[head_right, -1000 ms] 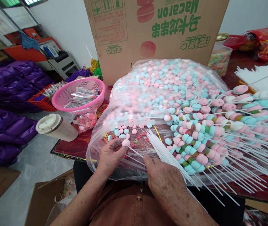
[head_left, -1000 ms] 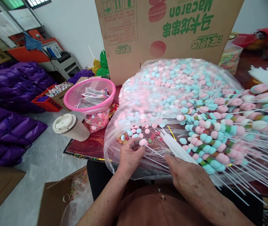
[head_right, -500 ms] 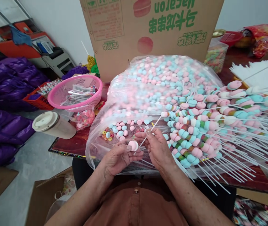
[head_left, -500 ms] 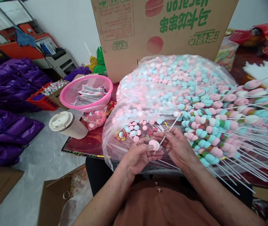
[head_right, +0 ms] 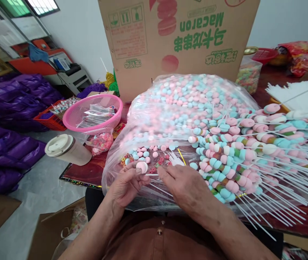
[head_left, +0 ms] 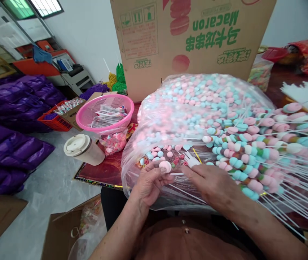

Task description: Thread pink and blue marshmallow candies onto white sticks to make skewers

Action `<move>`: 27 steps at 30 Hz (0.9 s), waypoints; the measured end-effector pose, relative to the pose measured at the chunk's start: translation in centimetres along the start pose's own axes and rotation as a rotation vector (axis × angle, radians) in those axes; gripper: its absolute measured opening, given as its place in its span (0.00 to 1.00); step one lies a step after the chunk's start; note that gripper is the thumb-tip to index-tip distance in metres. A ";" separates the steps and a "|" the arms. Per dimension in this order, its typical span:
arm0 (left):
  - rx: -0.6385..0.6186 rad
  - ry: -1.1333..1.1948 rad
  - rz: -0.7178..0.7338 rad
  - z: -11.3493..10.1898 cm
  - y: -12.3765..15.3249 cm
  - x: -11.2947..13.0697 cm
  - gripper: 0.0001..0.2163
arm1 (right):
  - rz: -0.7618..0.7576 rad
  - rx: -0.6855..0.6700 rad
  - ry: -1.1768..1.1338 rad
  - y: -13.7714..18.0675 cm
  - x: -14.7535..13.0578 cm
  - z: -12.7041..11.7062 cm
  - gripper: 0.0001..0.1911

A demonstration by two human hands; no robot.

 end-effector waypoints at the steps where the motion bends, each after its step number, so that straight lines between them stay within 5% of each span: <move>1: 0.079 -0.048 0.056 -0.3 0.0 0.3 0.13 | 0.028 0.015 0.027 0.2 -0.2 -0.3 0.20; 4: 0.222 -0.171 0.191 -0.8 0.1 0.5 0.15 | 0.142 -0.012 0.061 0.5 -1.1 -0.5 0.23; 10: 0.263 -0.325 0.222 -0.3 -0.1 -0.7 0.13 | 0.409 -0.289 0.047 0.0 -2.3 1.3 0.25; 20: 0.413 -0.902 0.463 0.0 0.0 -3.2 0.12 | 0.543 -0.402 0.180 -0.7 -3.9 2.5 0.19; 27: 0.441 -1.079 0.509 -0.4 0.0 -3.2 0.13 | 0.586 -0.449 0.141 1.5 -2.8 3.3 0.16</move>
Point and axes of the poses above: each hand's wrist, its own y-axis away from the middle knuckle, its own z-axis out of the palm, x = y × z, the point moved 3 cm from there along -y, towards the middle knuckle, and after that the axes turned 11 degrees about -y, right-handed, at the moved point
